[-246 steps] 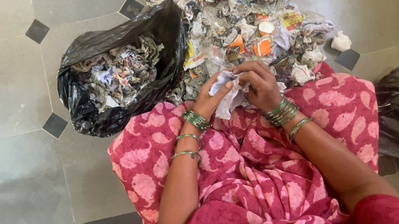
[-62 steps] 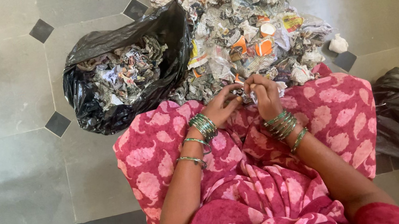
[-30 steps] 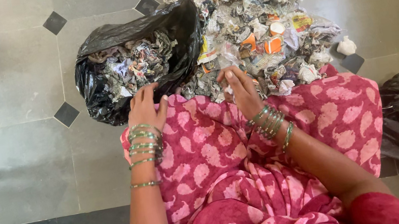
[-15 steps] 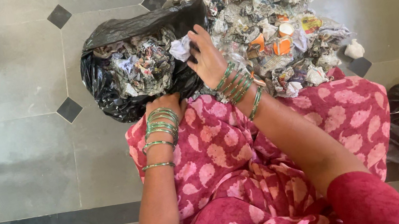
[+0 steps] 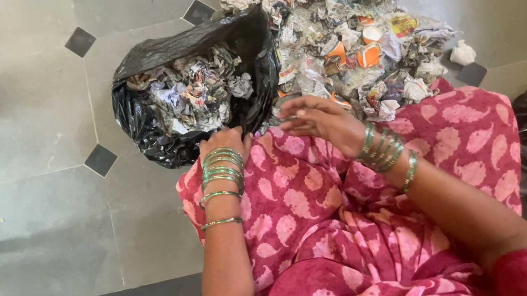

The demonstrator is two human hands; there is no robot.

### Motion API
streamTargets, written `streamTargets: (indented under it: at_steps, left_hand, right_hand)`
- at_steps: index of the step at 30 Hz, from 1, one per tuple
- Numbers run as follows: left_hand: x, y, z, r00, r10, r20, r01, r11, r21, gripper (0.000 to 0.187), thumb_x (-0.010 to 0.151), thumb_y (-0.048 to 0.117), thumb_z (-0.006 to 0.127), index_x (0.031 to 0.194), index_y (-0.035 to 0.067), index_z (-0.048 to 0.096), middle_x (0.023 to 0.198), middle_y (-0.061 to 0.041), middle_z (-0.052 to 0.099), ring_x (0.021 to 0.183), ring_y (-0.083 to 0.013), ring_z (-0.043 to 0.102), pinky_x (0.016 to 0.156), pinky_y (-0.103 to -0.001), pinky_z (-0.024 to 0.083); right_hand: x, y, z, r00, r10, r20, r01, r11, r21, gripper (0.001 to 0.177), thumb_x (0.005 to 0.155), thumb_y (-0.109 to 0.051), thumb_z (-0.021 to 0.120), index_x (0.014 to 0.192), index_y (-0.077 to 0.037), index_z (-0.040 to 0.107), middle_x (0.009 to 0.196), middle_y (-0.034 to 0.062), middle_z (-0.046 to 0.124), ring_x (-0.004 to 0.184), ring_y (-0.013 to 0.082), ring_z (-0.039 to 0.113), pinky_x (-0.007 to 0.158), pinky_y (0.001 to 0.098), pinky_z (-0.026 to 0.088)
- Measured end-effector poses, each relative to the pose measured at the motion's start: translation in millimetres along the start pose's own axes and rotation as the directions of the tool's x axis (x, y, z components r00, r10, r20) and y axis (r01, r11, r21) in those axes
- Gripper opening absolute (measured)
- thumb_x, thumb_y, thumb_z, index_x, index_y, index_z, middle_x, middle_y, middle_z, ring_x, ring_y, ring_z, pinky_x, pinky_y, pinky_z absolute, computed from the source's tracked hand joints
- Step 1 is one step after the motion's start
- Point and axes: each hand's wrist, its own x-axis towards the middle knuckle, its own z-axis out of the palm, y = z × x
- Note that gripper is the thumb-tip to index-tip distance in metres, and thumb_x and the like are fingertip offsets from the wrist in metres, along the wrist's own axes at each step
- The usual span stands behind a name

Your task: The person sits on the floor and sorts through a pile of crumpled paper and plastic waste. They pick up individual pieces, unfold or inspect them, and place them into a black plastic bag. The process is repetitive and involves handling various types of paper and packaging materials.

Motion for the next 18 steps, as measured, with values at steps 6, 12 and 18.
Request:
streamTargets:
  at_steps: [6,12,18]
  left_hand:
    - [-14,-3,-27,0.999,-0.039,-0.017,0.037,0.994,-0.098,0.042,0.092,0.054,0.058,0.111,0.02,0.075,0.113,-0.01,0.073,0.11,-0.0322,0.066,0.092,-0.055,0.049]
    - [4,-67,-26,0.962,0.021,0.274,0.106,0.892,-0.44,0.08,0.094,0.074,0.036,0.126,0.009,0.07,0.131,-0.021,0.067,0.122,-0.0394,0.062,0.107,-0.043,0.046]
    - [14,-108,15,0.949,0.082,0.305,0.119,0.801,-0.587,0.092,0.09,0.079,0.027,0.126,0.007,0.072,0.13,-0.031,0.063,0.126,-0.0421,0.057,0.111,-0.041,0.038]
  right_hand:
    - [-53,-1,-16,0.989,0.034,-0.146,-0.034,0.999,0.003,0.029,0.105,-0.015,0.047,0.129,-0.002,0.06,0.122,0.0124,0.069,0.112,0.0223,0.068,0.099,0.0406,0.055]
    - [-74,-11,-7,0.989,-0.012,-0.148,0.003,0.998,-0.064,0.028,0.106,-0.015,0.047,0.126,-0.001,0.061,0.123,0.0113,0.069,0.111,0.0209,0.068,0.099,0.0395,0.055]
    - [-121,-40,0,0.989,-0.076,-0.131,0.041,0.967,-0.251,0.032,0.107,-0.014,0.047,0.13,0.001,0.062,0.122,0.0138,0.07,0.111,0.0218,0.068,0.1,0.0394,0.057]
